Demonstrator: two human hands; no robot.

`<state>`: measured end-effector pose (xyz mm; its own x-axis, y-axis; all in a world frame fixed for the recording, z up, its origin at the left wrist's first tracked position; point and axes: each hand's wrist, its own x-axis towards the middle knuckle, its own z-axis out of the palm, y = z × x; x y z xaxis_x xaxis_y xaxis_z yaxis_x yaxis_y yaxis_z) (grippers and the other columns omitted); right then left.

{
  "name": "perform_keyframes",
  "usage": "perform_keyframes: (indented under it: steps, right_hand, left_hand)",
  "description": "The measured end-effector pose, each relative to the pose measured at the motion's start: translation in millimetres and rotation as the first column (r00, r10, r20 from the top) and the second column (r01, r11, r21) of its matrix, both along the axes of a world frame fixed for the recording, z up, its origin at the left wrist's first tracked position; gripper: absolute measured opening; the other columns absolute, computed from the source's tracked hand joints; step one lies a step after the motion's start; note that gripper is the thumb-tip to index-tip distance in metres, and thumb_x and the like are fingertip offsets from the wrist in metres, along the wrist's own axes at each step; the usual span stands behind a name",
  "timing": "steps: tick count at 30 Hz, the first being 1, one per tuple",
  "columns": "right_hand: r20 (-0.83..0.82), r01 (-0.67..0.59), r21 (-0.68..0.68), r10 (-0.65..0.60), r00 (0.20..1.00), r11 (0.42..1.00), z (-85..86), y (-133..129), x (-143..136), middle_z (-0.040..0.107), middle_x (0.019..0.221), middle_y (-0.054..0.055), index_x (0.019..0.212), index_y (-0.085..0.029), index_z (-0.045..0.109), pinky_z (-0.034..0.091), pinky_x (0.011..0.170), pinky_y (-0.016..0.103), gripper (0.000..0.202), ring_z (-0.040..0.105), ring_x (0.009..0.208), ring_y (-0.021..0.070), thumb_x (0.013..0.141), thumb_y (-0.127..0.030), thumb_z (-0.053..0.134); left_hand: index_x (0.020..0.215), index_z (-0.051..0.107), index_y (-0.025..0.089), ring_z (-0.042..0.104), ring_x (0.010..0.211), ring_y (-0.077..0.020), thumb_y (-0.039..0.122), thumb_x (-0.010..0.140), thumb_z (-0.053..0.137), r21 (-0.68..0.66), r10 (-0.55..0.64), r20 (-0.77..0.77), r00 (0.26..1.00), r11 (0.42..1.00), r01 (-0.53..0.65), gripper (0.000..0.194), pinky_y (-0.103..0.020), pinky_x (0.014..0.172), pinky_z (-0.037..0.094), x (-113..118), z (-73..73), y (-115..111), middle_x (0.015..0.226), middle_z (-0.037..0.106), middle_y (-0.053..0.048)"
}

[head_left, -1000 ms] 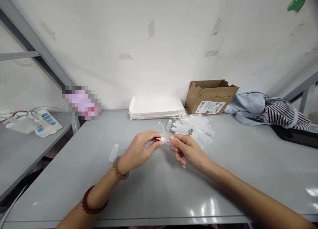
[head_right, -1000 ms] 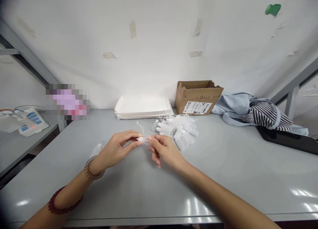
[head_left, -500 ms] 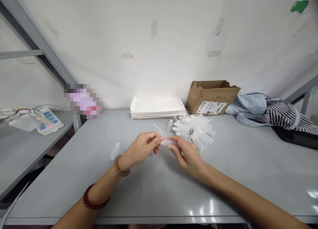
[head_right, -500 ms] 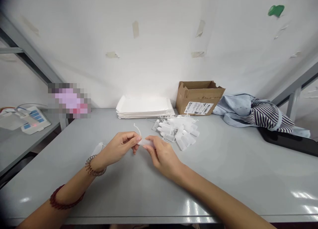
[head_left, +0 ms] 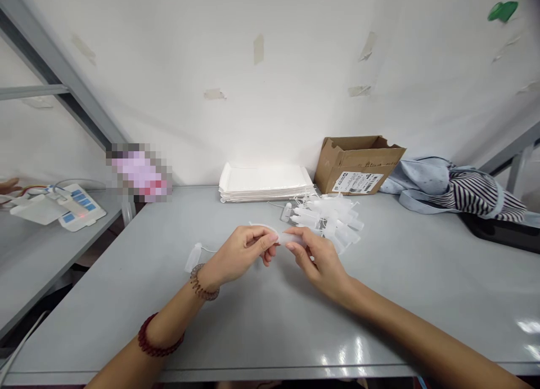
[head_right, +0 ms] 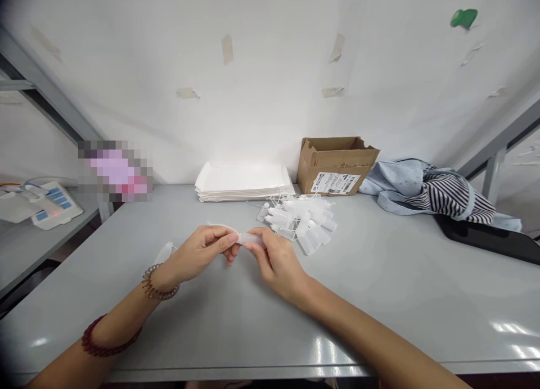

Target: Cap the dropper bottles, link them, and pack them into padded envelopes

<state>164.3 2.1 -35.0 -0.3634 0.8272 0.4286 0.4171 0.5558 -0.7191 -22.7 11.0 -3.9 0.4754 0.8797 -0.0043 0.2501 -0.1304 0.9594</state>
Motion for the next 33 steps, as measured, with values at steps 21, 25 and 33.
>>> perform_keyframes:
  steps: [21,25,33]
  right_hand:
    - [-0.175,0.049,-0.244,-0.094,0.98,0.968,24.7,27,23,0.059,0.068,0.003,0.08,-0.017,0.062,0.043,0.055,0.027,0.031,0.053,0.056,0.0135,0.088,-0.043,0.047]
    - [-0.051,0.471,0.345,-0.485,0.873,0.812,22.2,50,47,0.066,0.083,0.008,0.098,-0.018,0.067,0.046,0.069,0.034,0.028,0.058,0.073,0.0212,0.087,-0.038,0.051]
    - [0.155,0.531,0.291,-0.587,0.795,0.796,6.4,80,76,0.071,0.095,0.012,0.096,-0.014,0.07,0.045,0.082,0.044,0.028,0.062,0.092,0.0292,0.081,-0.031,0.052]
  left_hand:
    - [0.105,0.063,0.017,0.064,0.081,-0.0169,0.034,0.085,0.057,0.469,0.394,-0.186,0.9,0.841,-0.271,0.027,-0.026,0.069,0.052,-6,-10.0,6,0.101,0.069,-0.006]
    - [0.098,0.066,0.017,0.065,0.087,-0.0186,0.035,0.084,0.053,0.481,0.632,-0.247,0.734,0.738,-0.473,0.026,-0.027,0.076,0.052,-28,-1.4,20,0.097,0.071,-0.005]
    - [0.085,0.068,0.017,0.065,0.09,-0.0284,0.025,0.077,0.051,0.521,0.752,-0.452,0.479,0.659,-0.543,0.02,-0.041,0.087,0.048,-102,-6.7,59,0.088,0.072,-0.008]
